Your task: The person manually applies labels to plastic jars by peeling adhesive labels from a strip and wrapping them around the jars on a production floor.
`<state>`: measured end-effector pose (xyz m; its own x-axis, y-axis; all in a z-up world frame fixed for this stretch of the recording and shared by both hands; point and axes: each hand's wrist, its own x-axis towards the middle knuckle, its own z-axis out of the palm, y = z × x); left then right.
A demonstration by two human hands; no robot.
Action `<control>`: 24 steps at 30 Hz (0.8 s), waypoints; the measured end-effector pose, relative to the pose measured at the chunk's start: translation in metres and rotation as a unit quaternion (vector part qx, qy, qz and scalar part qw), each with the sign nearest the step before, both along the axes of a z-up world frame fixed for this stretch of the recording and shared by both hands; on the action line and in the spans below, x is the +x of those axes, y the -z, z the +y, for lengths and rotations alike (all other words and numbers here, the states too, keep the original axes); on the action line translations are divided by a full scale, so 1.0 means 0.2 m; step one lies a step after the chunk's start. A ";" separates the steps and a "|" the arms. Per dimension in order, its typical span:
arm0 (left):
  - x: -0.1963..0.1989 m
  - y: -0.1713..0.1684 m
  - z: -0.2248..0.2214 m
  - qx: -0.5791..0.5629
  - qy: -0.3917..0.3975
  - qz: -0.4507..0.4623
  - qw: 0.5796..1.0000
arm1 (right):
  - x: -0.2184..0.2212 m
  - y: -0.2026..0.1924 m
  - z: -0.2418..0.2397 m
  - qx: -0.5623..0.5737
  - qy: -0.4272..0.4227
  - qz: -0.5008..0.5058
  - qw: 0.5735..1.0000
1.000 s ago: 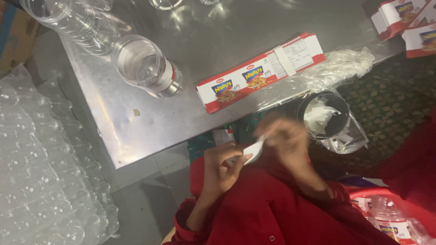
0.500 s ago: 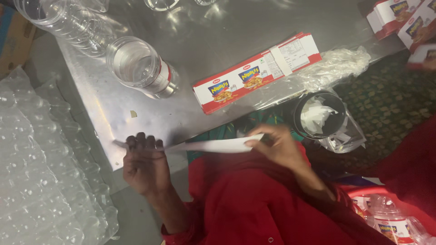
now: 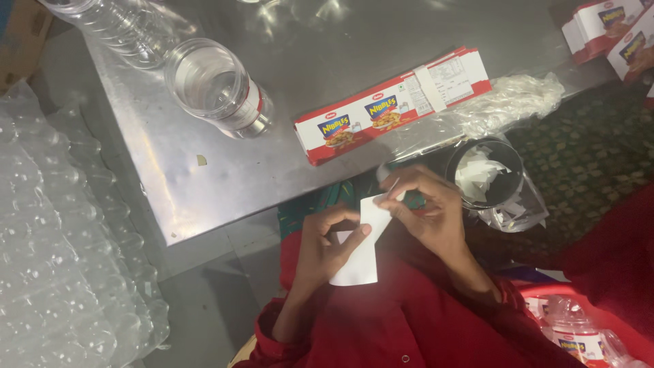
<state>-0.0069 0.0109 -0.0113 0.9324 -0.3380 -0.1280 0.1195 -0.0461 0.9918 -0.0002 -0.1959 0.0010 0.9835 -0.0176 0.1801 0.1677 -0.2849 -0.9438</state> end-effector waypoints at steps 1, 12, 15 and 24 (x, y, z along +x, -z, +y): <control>0.00 -0.01 0.00 -0.011 -0.006 0.006 1.000 | -0.01 -0.03 0.01 -0.015 0.024 -0.048 0.998; -0.02 0.03 -0.01 0.014 0.021 -0.052 0.998 | -0.08 0.06 0.05 -0.012 -0.048 -0.026 0.998; -0.04 0.03 -0.02 -0.041 0.030 -0.011 0.999 | -0.07 0.14 -0.11 0.209 0.092 0.080 0.970; -0.03 0.03 -0.08 -0.050 0.001 -0.048 0.998 | -0.08 -0.12 0.04 -0.215 -0.034 -0.169 0.961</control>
<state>-0.0127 -0.0060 -0.0170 0.9382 -0.3462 -0.0034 0.0231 0.0530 0.9983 -0.0168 -0.1880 0.0250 0.8642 0.1922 0.4650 0.4757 -0.6133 -0.6305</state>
